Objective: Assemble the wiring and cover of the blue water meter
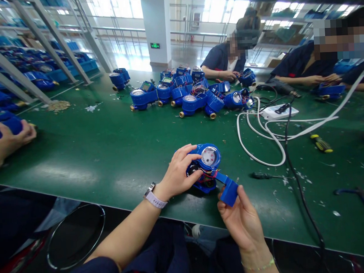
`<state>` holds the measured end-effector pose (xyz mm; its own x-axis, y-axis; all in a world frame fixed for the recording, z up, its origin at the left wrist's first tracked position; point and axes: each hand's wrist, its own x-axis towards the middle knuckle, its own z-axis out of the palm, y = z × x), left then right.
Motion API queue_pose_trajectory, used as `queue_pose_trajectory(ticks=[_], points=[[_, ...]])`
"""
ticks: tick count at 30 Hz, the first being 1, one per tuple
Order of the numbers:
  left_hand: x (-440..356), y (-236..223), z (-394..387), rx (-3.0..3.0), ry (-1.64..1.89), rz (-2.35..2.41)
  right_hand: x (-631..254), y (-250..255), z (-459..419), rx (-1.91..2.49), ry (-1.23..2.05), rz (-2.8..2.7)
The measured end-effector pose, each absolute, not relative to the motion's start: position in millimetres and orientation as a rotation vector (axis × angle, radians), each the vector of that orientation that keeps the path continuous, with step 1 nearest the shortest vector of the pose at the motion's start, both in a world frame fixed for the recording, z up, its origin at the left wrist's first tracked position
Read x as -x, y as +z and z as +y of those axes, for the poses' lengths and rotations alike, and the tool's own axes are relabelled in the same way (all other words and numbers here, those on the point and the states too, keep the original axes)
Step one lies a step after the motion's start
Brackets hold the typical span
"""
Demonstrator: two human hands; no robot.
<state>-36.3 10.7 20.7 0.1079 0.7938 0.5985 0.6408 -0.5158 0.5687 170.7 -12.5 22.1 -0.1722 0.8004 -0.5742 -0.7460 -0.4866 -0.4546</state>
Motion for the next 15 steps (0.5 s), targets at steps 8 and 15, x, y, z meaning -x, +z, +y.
queue_pose_trajectory(ticks=[8, 15], points=[[23, 26, -26, -2.190, 1.546, 1.263, -172, 19, -18, 0.859, 1.775, -0.588], [23, 25, -49, -2.118, 1.082, 1.461, -171, 7, -27, 0.790, 1.790, -0.887]])
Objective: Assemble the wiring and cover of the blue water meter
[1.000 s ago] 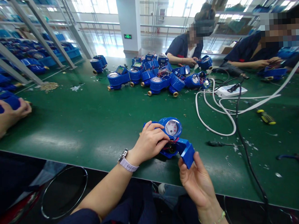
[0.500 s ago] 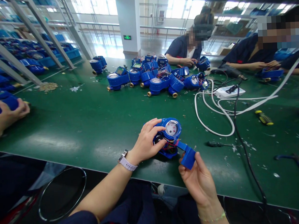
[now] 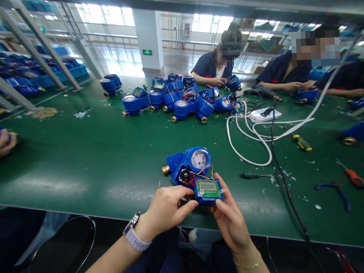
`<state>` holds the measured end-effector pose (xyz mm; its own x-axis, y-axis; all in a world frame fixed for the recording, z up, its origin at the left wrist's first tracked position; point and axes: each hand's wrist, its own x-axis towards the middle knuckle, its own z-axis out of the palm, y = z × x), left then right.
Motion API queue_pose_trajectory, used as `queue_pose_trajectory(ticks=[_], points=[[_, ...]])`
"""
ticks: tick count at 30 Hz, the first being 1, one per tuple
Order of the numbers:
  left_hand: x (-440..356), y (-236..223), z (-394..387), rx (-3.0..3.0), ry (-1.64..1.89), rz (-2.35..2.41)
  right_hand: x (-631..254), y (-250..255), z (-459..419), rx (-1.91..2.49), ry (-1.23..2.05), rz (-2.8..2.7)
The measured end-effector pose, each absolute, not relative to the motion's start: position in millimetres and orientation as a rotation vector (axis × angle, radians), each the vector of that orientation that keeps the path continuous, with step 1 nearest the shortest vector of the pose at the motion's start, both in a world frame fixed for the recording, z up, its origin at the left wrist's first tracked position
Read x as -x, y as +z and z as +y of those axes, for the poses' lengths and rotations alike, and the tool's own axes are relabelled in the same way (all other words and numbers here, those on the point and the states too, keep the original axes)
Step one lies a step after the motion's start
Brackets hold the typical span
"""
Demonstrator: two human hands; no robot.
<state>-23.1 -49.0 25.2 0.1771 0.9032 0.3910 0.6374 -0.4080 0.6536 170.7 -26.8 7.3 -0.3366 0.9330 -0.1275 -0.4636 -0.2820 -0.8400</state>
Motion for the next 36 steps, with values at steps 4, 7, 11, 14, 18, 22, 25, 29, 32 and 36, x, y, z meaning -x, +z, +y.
queue_pose_trajectory(ticks=[4, 7, 11, 14, 18, 22, 25, 29, 32, 36], points=[[23, 25, -52, -2.193, 1.279, 1.448, -172, 5, -26, 0.853, 1.635, -1.024], [20, 24, -56, -2.351, 1.431, 1.350, -171, 10, -25, 0.920, 1.502, -1.130], [12, 22, -57, -2.543, 1.358, 1.357, -163, 20, -26, 1.033, 1.281, -1.336], [9, 15, -53, -2.529, 1.268, 1.490, -153, 29, -27, 0.988, 1.013, -1.570], [13, 2, -47, -2.315, 1.346, 1.616, -141, 42, -24, 0.790, 0.700, -1.888], [25, -1, -42, -1.844, 1.418, 1.688, -136, 51, -18, 0.659, 0.650, -2.002], [35, 8, -39, -1.574, 1.410, 1.662, -136, 44, -16, 0.641, 0.691, -1.956], [43, 16, -36, -1.440, 1.358, 1.536, -137, 25, -14, 0.753, 0.652, -1.859], [44, 16, -34, -1.437, 1.363, 1.508, -138, 14, -12, 0.818, 0.591, -1.873], [44, 16, -32, -1.462, 1.353, 1.480, -138, 7, -9, 0.833, 0.532, -1.914]])
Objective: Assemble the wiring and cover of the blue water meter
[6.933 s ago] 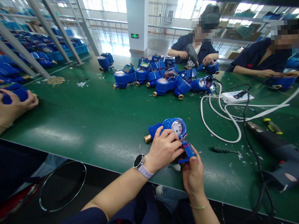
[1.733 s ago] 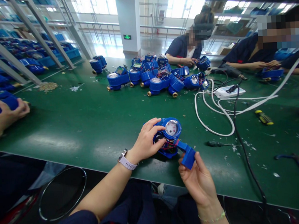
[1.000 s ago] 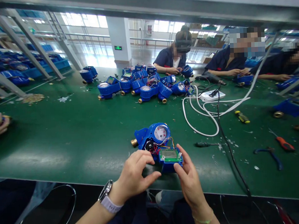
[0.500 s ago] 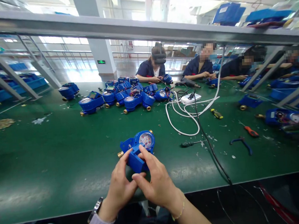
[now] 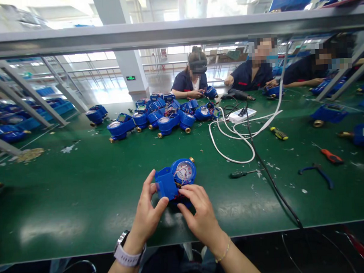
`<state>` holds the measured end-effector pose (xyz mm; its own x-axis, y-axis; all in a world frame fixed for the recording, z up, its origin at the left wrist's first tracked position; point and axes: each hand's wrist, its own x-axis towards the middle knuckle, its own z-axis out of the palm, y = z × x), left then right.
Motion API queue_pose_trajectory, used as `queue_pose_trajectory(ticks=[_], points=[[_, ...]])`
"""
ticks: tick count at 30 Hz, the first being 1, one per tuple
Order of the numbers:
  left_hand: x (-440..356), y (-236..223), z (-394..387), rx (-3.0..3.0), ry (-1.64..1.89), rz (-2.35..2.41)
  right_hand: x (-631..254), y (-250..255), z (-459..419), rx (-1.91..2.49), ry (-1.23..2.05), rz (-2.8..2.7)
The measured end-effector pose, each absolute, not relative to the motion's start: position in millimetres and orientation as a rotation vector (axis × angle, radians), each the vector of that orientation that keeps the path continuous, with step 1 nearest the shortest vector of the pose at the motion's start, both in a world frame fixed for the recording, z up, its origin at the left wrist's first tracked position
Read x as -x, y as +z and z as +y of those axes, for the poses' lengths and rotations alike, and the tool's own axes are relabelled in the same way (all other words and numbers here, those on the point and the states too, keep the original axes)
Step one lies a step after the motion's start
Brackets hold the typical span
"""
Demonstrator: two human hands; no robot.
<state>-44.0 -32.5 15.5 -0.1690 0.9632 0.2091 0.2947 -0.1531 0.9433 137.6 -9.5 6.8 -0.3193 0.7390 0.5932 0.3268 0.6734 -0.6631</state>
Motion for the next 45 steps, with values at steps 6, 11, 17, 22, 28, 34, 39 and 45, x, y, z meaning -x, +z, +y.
queue_pose_trajectory(ticks=[6, 11, 17, 22, 28, 34, 39, 45], points=[[45, 17, -31, -1.485, 1.355, 1.441, -131, 5, -3, 0.806, 0.478, -1.907], [44, 15, -33, -1.485, 1.373, 1.436, -129, 5, 2, 0.784, 0.505, -1.853], [43, 1, -35, -1.562, 1.439, 1.496, -130, 3, 3, 0.794, 0.551, -1.823], [41, -11, -34, -1.582, 1.491, 1.533, -136, 5, 2, 0.795, 0.555, -1.787], [39, -24, -29, -1.551, 1.519, 1.504, -165, -6, 1, 0.902, 0.489, -1.740], [37, -37, -22, -1.693, 1.540, 1.472, -203, -33, -15, 1.074, 0.475, -1.782], [35, -40, -18, -1.783, 1.576, 1.483, -207, -40, -23, 1.096, 0.473, -1.830], [34, -46, -17, -1.765, 1.602, 1.449, -203, -42, -14, 1.064, 0.392, -1.928]])
